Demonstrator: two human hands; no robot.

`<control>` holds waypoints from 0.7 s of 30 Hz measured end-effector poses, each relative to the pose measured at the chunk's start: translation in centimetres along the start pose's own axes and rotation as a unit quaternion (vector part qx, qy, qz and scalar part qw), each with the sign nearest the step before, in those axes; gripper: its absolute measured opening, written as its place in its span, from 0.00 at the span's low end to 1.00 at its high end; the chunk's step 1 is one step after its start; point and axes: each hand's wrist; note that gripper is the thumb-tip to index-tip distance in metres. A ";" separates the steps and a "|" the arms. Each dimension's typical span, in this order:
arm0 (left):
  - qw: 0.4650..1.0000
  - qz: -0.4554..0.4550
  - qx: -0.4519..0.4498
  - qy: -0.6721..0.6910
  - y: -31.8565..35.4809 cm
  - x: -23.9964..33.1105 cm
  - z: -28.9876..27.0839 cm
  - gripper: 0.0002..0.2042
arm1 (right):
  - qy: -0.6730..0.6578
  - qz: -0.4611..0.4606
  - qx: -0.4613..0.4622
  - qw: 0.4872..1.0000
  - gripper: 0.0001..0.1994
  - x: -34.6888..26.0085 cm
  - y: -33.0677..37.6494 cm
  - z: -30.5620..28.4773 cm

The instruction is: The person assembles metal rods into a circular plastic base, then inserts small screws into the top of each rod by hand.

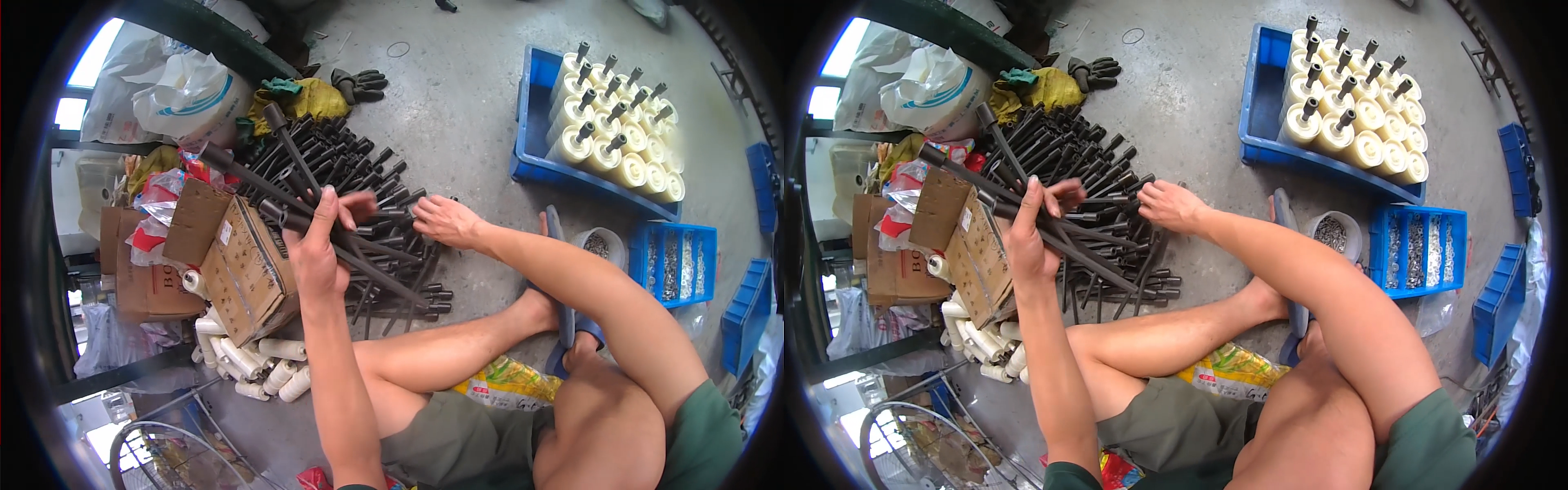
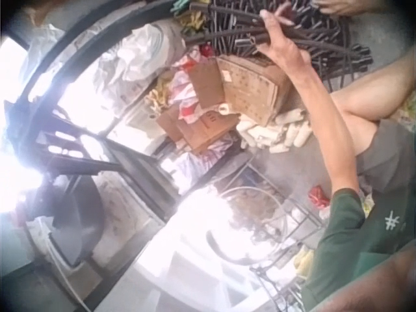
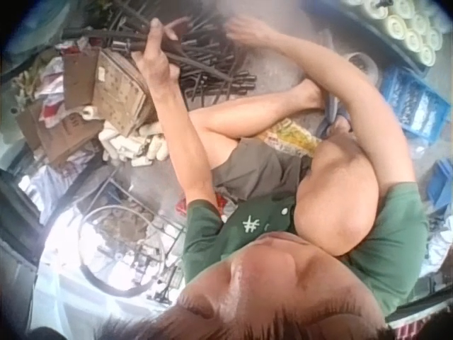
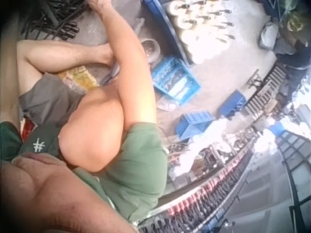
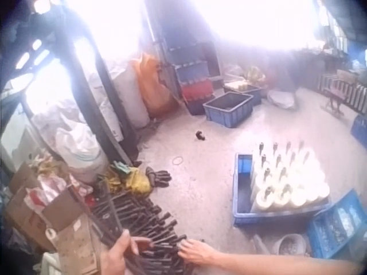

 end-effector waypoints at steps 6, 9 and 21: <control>0.986 -0.104 0.019 0.126 0.1 -3.2 0.0 0.08 | -0.044 -0.019 -0.083 0.995 0.08 0.2 1.7 0.6; 0.976 -0.143 0.017 0.166 -0.7 -4.4 -2.2 0.06 | -0.050 -0.026 -0.124 0.991 0.09 1.1 1.5 -1.5; 0.964 -0.217 0.026 0.152 -1.1 -2.7 -4.1 0.10 | -0.126 0.081 -0.258 0.955 0.12 11.1 7.6 -13.0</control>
Point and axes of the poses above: each hand's wrist, its own y-axis away from the middle knuckle, its own z-axis out of the palm, x = y × z, and after that the axes turned 10 degrees about x, right-handed
